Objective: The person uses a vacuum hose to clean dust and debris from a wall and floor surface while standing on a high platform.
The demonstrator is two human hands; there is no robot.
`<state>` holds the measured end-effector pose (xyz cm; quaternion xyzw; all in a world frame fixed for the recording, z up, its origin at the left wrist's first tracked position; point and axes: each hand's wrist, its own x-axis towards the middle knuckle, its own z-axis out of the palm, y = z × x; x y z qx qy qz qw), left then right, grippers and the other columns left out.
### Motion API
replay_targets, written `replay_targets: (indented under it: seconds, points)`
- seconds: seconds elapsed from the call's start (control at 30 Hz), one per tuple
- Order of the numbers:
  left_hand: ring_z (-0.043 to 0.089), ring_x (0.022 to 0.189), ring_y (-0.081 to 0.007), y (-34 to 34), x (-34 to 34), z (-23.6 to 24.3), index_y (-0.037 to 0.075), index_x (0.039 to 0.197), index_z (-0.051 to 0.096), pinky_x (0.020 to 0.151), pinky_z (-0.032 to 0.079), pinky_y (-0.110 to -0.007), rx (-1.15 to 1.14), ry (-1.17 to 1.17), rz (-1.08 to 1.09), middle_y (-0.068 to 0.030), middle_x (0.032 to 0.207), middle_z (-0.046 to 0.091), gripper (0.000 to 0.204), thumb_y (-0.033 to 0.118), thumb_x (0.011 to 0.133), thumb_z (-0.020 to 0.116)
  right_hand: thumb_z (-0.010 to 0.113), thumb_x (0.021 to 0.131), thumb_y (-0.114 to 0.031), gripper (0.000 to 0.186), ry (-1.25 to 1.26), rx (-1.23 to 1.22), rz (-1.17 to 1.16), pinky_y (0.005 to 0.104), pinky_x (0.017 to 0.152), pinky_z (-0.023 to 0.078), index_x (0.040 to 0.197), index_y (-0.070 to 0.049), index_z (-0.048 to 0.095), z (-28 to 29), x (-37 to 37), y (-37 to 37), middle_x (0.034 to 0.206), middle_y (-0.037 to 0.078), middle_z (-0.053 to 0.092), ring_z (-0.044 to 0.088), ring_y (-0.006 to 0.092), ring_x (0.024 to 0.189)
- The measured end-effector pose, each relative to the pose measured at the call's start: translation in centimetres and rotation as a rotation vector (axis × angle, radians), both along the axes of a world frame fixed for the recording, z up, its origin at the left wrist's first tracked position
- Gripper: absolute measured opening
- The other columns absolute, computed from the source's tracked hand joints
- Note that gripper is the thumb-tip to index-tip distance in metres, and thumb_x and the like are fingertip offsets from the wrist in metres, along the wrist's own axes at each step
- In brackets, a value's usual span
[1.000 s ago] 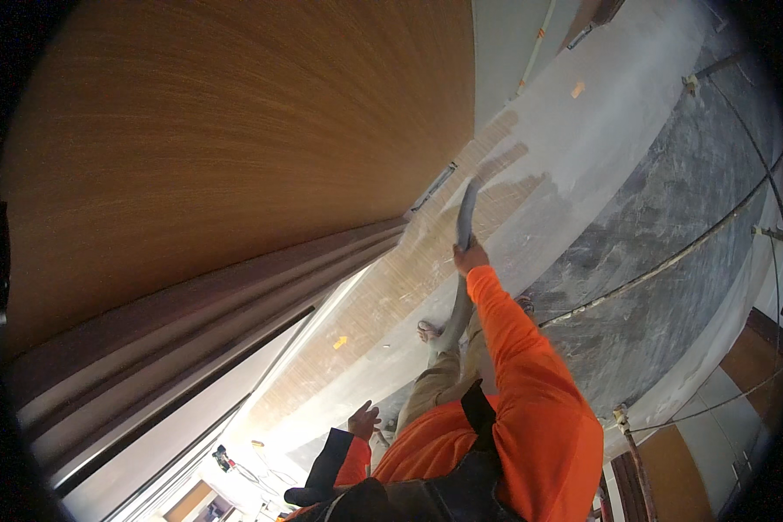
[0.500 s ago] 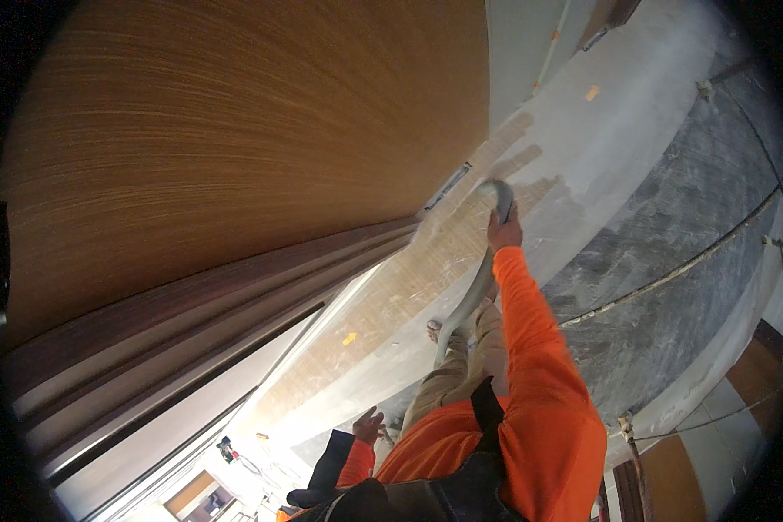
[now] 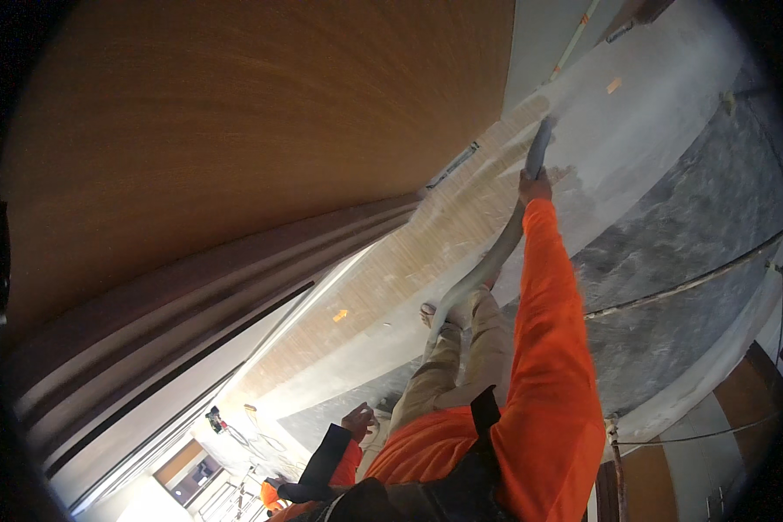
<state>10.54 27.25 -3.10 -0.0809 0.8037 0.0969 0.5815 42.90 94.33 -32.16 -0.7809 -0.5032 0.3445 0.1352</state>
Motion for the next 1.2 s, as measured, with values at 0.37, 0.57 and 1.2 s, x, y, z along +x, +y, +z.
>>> replay_targets:
  seconds: [0.37, 0.57, 1.2]
  points:
    - [0.067, 0.066, -0.0097, 4.2, 0.6, 2.1, 0.004, 0.14, 0.057, 0.056, 0.053, -0.028, 0.133, 0.202, -0.205, -0.0067, 0.082, 0.075, 0.063, 0.042, 0.092, 0.07, 0.067, 0.092, -0.035, 0.069, 0.311, -0.189, 0.163, 0.0421, 0.094, 0.052, 0.148, -0.002, 0.044, 5.8, -8.4, -16.5, 0.123, 0.022, 0.068, 0.066, 0.0387, 0.112]
    - [0.072, 0.09, -0.0212, -2.2, -1.0, 0.4, 0.003, 0.148, 0.046, 0.062, 0.06, -0.033, 0.173, 0.112, -0.295, -0.0166, 0.117, 0.072, 0.065, 0.039, 0.097, 0.065, 0.065, 0.092, -0.041, 0.069, 0.438, -0.322, 0.227, 0.0447, 0.098, 0.05, 0.149, -0.006, 0.045, 8.4, -10.1, -17.8, 0.126, 0.024, 0.066, 0.064, 0.04, 0.117]
    - [0.069, 0.11, -0.0257, 3.2, 1.3, 2.1, 0.006, 0.138, 0.06, 0.093, 0.054, -0.038, 0.114, 0.179, -0.273, -0.0184, 0.123, 0.07, 0.056, 0.037, 0.092, 0.069, 0.063, 0.09, -0.05, 0.077, -0.092, 0.071, -0.224, 0.0427, 0.106, 0.044, 0.142, 0.006, 0.051, -1.3, 9.1, -3.2, 0.135, 0.027, 0.06, 0.057, 0.0414, 0.126]
